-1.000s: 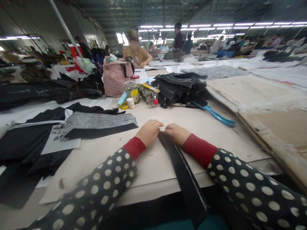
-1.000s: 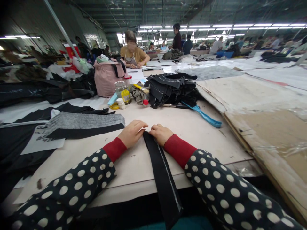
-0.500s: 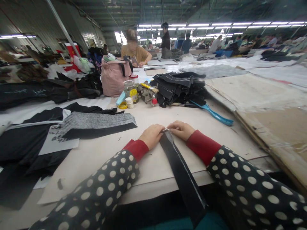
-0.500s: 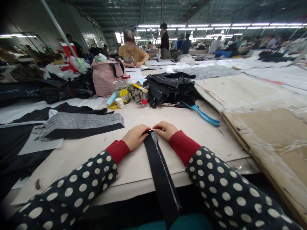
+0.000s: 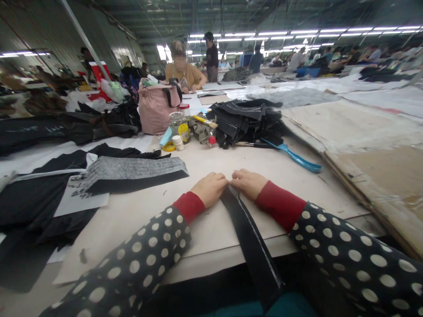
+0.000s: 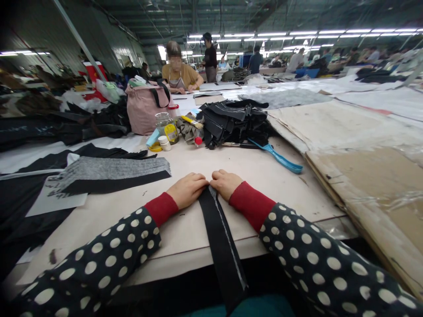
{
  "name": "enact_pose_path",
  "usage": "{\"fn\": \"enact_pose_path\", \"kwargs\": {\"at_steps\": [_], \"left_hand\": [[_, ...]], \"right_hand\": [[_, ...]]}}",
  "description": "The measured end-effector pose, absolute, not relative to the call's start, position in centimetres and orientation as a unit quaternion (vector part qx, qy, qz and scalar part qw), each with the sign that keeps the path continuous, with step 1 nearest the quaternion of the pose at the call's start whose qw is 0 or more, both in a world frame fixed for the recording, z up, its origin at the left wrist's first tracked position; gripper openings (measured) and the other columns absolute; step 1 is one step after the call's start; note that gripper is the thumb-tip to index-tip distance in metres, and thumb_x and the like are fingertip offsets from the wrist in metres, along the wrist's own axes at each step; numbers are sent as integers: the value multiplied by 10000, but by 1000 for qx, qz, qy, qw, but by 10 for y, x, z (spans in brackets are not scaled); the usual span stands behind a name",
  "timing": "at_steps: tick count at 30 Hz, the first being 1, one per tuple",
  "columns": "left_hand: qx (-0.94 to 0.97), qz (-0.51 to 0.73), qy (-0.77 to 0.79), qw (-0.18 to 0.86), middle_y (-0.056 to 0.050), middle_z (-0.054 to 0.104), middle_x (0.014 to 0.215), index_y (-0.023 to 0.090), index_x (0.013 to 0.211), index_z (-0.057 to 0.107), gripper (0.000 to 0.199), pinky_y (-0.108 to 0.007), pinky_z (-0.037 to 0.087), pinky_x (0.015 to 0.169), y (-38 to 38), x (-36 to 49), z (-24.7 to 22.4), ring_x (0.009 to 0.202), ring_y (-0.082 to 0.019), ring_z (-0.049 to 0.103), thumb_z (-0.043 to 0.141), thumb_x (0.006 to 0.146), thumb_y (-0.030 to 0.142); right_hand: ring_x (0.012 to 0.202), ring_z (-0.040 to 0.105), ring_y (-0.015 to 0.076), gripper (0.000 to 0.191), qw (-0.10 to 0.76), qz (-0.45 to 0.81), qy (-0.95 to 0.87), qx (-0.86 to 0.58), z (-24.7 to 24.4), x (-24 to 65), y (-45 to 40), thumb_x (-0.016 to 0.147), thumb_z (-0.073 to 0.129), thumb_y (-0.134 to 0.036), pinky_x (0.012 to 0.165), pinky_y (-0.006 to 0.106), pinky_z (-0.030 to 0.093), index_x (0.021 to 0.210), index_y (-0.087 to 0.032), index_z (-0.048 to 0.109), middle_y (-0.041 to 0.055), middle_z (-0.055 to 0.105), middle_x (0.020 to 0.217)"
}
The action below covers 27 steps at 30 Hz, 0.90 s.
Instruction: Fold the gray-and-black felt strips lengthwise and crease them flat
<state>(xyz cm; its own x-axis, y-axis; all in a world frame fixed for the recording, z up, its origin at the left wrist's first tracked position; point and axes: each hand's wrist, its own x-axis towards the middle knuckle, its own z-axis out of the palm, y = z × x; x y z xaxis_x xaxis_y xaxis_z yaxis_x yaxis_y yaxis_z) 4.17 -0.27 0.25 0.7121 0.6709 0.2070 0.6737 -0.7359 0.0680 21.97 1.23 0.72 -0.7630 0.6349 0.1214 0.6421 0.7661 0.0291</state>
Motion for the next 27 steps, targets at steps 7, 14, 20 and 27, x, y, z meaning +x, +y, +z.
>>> {"fn": "enact_pose_path", "kwargs": {"at_steps": [7, 14, 20, 27], "left_hand": [[-921, -113, -371, 27, -78, 523, 879, 167, 975, 555, 246, -316, 395, 772, -7, 44, 5, 814, -176, 472, 359, 837, 220], [-874, -159, -456, -52, -37, 538, 775, 167, 815, 584, 227, -259, 409, 696, -3, 35, -1, 741, -139, 504, 381, 824, 268], [-845, -208, -466, -163, -22, 575, 808, 172, 907, 608, 213, -238, 427, 686, 2, 31, -3, 733, -124, 525, 464, 758, 222], [-819, -227, -456, -264, -6, 634, 858, 172, 877, 631, 226, -237, 436, 744, 3, 35, -1, 798, -131, 555, 448, 756, 224]], "right_hand": [[642, 525, 142, 355, 52, 118, -858, -497, 19, 223, -11, 764, 458, -441, 576, 245, 368, 916, -141, 572, 58, 585, 758], [736, 555, 193, 192, -55, 63, -878, -472, 34, 222, -5, 680, 531, -243, 614, 266, 382, 836, -168, 615, 77, 608, 830], [808, 532, 180, 345, 7, 94, -900, -426, 26, 220, 6, 615, 461, -67, 722, 257, 393, 906, -141, 630, 88, 590, 866], [790, 510, 162, 377, 112, 119, -890, -425, 10, 225, 1, 589, 453, -36, 749, 266, 394, 913, -138, 616, 70, 562, 845]]}}
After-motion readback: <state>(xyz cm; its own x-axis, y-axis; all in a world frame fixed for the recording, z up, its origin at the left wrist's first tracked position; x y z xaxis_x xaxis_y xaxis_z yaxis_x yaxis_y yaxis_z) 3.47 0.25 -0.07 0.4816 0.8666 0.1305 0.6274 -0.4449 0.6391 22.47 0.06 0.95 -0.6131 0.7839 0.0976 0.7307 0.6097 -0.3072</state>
